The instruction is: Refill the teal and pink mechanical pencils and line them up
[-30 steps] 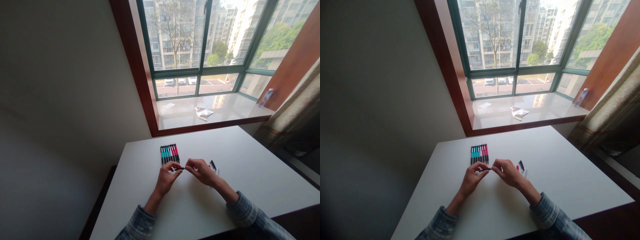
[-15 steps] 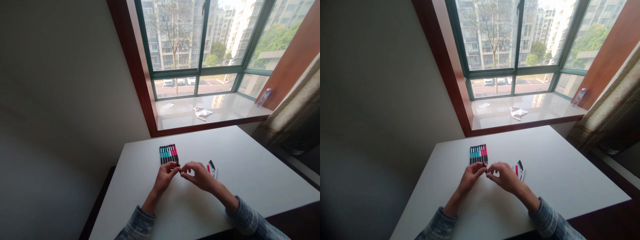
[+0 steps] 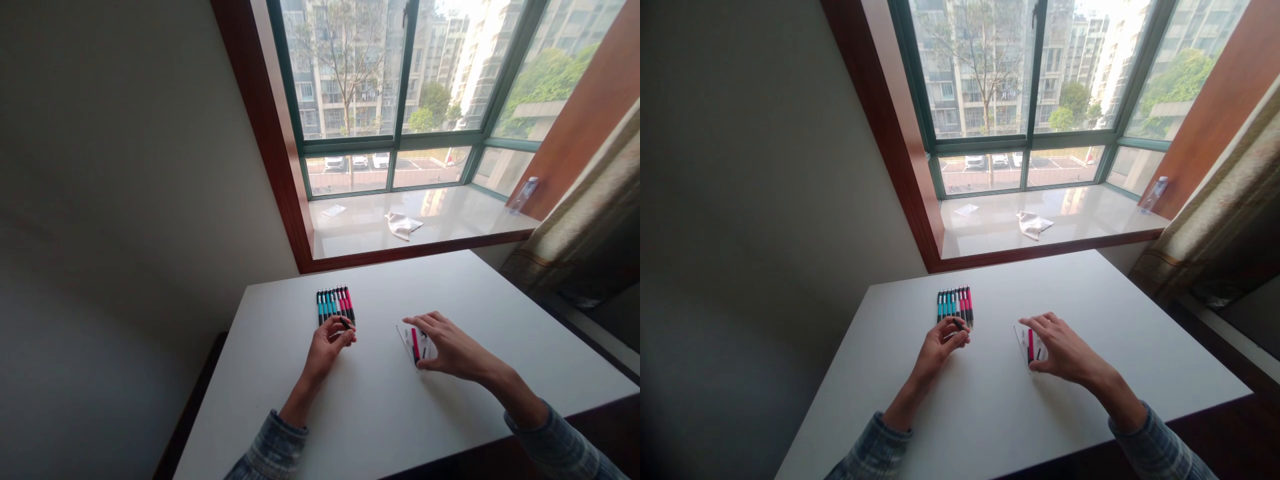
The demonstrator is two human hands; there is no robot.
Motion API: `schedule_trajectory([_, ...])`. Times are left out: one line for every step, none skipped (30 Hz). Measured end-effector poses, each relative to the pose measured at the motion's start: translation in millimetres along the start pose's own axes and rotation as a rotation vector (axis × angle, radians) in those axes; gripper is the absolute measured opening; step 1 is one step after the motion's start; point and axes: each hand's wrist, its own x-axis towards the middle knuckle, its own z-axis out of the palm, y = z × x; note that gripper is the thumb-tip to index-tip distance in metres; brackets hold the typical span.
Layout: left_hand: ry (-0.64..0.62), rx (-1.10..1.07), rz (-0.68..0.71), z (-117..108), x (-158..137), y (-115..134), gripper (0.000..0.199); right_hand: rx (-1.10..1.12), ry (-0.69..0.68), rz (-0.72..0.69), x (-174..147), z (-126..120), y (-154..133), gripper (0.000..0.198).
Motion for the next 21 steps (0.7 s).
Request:
schedule_trajectory([-0.003,0.004,0.001,0,0,0,0.040,-0.001,-0.001,0.003,0,1,0,0.089])
schedule_trajectory([-0.006,0.005,-0.001,0,0,0,0.040,-0.002,-0.003,0.006,0,2,1,0.089])
schedule_trajectory([-0.007,0.005,-0.003,1,0,1,0.039,-0.002,-0.008,0.010,0,2,1,0.088])
schedule_trajectory([-0.008,0.003,-0.007,1,0,1,0.039,-0.002,-0.013,0.013,0,2,2,0.087])
schedule_trajectory([-0.006,0.001,-0.010,1,0,1,0.038,-0.004,-0.018,0.014,1,2,2,0.086])
schedule_trajectory([-0.006,0.000,-0.013,1,0,1,0.038,-0.007,-0.019,0.014,1,2,2,0.085])
schedule_trajectory([-0.008,0.001,-0.016,0,0,1,0.038,-0.010,-0.013,0.013,2,1,1,0.084])
schedule_trajectory([-0.011,0.006,-0.019,0,0,1,0.039,-0.015,0.003,0.008,3,0,-1,0.084])
schedule_trajectory([-0.013,0.014,-0.021,0,-1,1,0.039,-0.019,0.034,-0.003,5,0,-6,0.084])
schedule_trajectory([-0.014,0.023,-0.022,0,-1,0,0.040,-0.021,0.074,-0.026,7,-1,-12,0.086])
schedule_trajectory([-0.013,0.031,-0.022,0,-1,0,0.041,-0.018,0.119,-0.063,9,0,-20,0.087])
schedule_trajectory([-0.011,0.036,-0.023,1,-1,0,0.042,-0.012,0.166,-0.110,12,1,-30,0.089])
schedule_trajectory([-0.009,0.037,-0.023,1,-1,0,0.043,0.001,0.194,-0.170,15,3,-41,0.090])
schedule_trajectory([-0.014,0.035,-0.024,1,-1,0,0.044,0.018,0.208,-0.225,19,7,-52,0.091])
schedule_trajectory([-0.021,0.033,-0.024,1,-2,1,0.044,0.032,0.215,-0.270,22,10,-63,0.092])
schedule_trajectory([-0.034,0.031,-0.023,1,-2,2,0.044,0.045,0.215,-0.297,25,15,-74,0.093])
schedule_trajectory([-0.050,0.028,-0.021,1,-3,4,0.044,0.056,0.210,-0.320,28,19,-82,0.093])
schedule_trajectory([-0.067,0.022,-0.020,1,-4,5,0.044,0.064,0.206,-0.334,31,23,-89,0.094])
schedule_trajectory([-0.082,0.014,-0.020,0,-5,7,0.043,0.070,0.201,-0.343,33,27,-94,0.095])
schedule_trajectory([-0.093,0.005,-0.019,0,-6,9,0.042,0.074,0.197,-0.349,35,30,-98,0.095])
schedule_trajectory([-0.103,-0.003,-0.019,-1,-6,10,0.041,0.075,0.195,-0.350,37,32,-100,0.096])
